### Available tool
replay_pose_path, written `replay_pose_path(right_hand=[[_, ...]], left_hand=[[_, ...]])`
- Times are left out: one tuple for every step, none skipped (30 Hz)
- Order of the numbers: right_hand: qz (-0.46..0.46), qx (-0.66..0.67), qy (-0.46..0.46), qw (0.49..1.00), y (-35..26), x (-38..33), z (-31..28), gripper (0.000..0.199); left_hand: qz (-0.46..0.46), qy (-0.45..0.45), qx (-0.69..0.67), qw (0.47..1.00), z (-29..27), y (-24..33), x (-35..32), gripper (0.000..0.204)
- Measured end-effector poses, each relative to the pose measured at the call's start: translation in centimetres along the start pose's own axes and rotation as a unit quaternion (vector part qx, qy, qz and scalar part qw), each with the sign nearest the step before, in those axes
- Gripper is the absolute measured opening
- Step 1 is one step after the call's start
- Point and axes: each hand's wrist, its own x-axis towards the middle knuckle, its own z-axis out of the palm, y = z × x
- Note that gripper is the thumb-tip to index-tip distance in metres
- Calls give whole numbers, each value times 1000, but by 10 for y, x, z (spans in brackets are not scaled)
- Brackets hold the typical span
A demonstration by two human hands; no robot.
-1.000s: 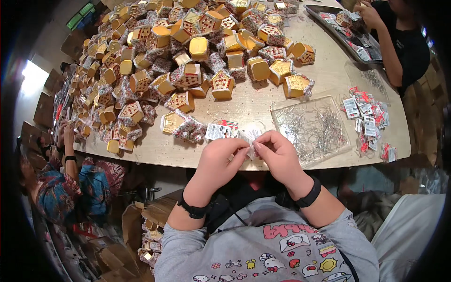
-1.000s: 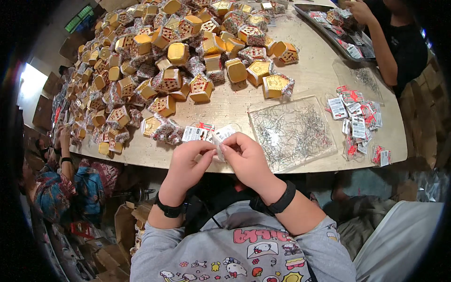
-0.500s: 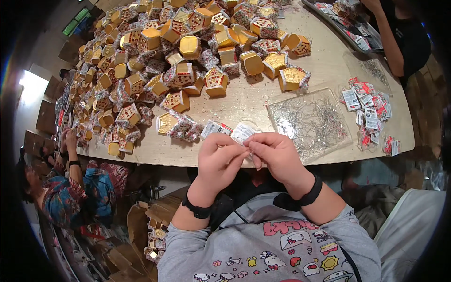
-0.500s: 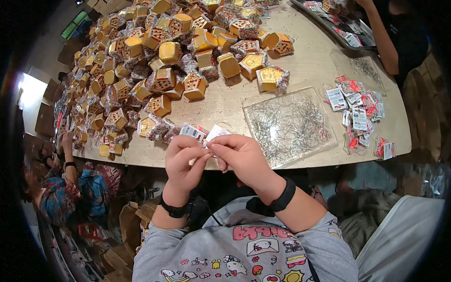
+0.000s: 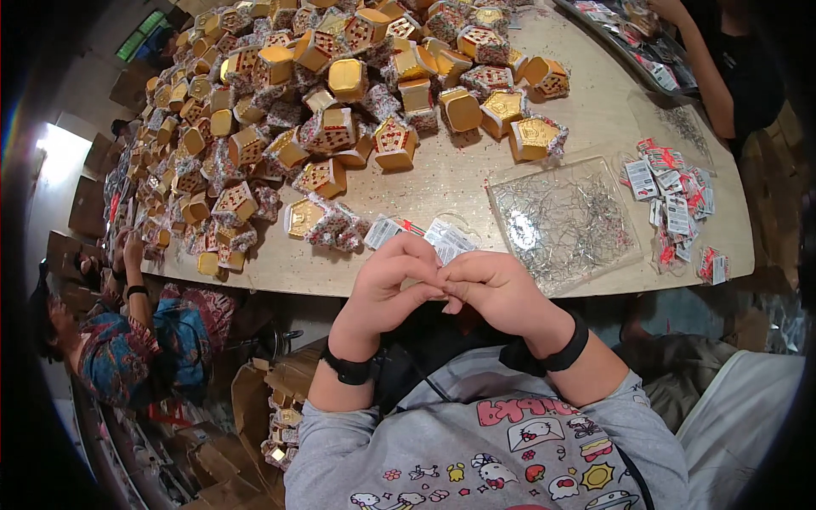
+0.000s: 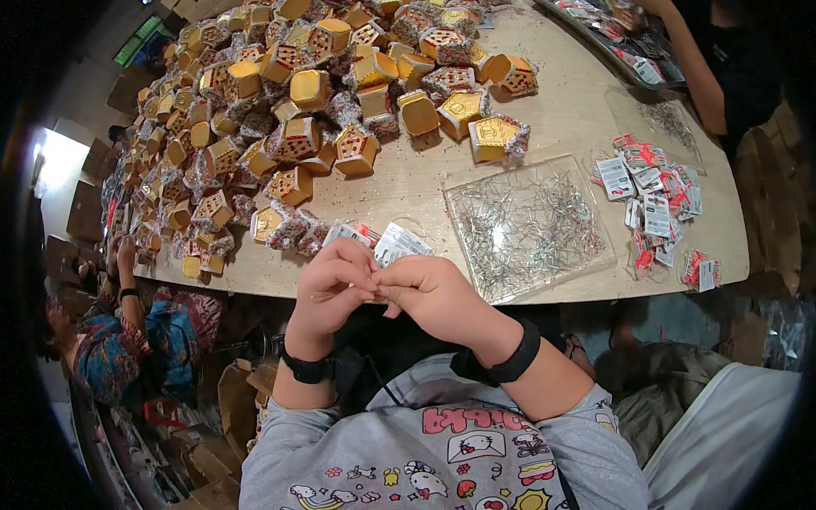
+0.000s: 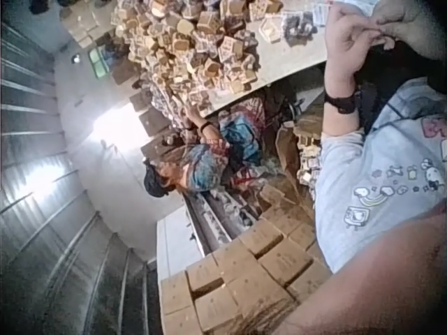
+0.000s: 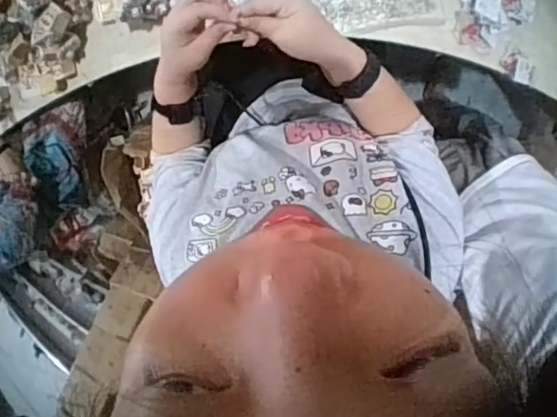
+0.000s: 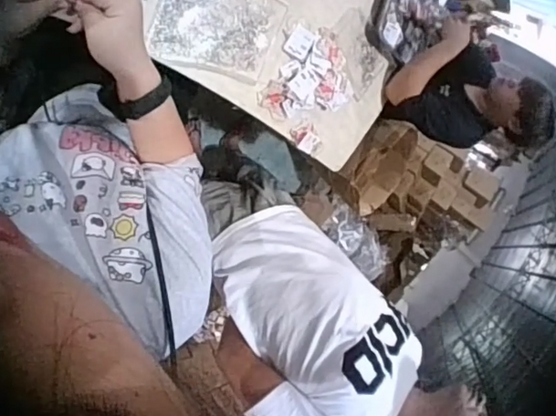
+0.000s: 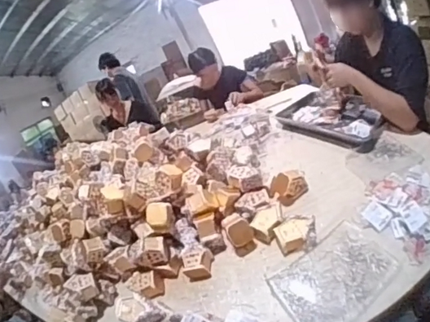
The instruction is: Apply labels or stickers to packaged products and organize them.
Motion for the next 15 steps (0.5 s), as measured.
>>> replay_pose_path(right_hand=[[12,6,-5,1000,-2,0,0,12],[23,12,-11,1000,-4,0,0,12],[23,12,-12,1000,-3,0,-1,12],[15,-1,-18,1000,0,0,-2,13],[6,-15,-24,1000,1,-1,-2,13],[7,-15,-24,1000,2,-1,-1,13],[9,-9,-26,1000,2,-2,0,13],[11,-4,-28,1000,1,-2,1,13],[11,-4,-28,1000,0,-3,3,13],[23,29,-31,999,-3,-3,6,13],[34,62,-32,997,-4,-4,7,13],[34,63,-31,997,-2,-3,7,13],[16,55,-44,997,0,-3,7,13],[-2,48,-55,997,2,-3,7,14],[-1,49,-54,997,1,-3,7,14]], left_hand=[[-10,-5,14,1000,-1,1,1,23],[-11,-5,15,1000,-3,3,2,23],[-25,-24,31,999,-4,5,3,23],[-39,-44,47,997,-6,6,3,22],[-40,-44,47,997,-6,6,2,22],[-35,-42,23,998,-6,5,0,21],[-30,-41,-1,999,-6,4,-1,20],[-31,-40,-1,999,-6,2,-2,20],[-17,-35,-58,998,-5,-1,-2,18],[-3,-30,-115,993,-4,-4,-2,16],[-3,-31,-115,993,-5,-6,-2,16],[8,-42,-131,990,-7,-8,-1,13],[20,-53,-146,988,-8,-9,-1,11],[18,-53,-147,987,-9,-8,0,11],[16,-49,-130,990,-10,-5,1,10]])
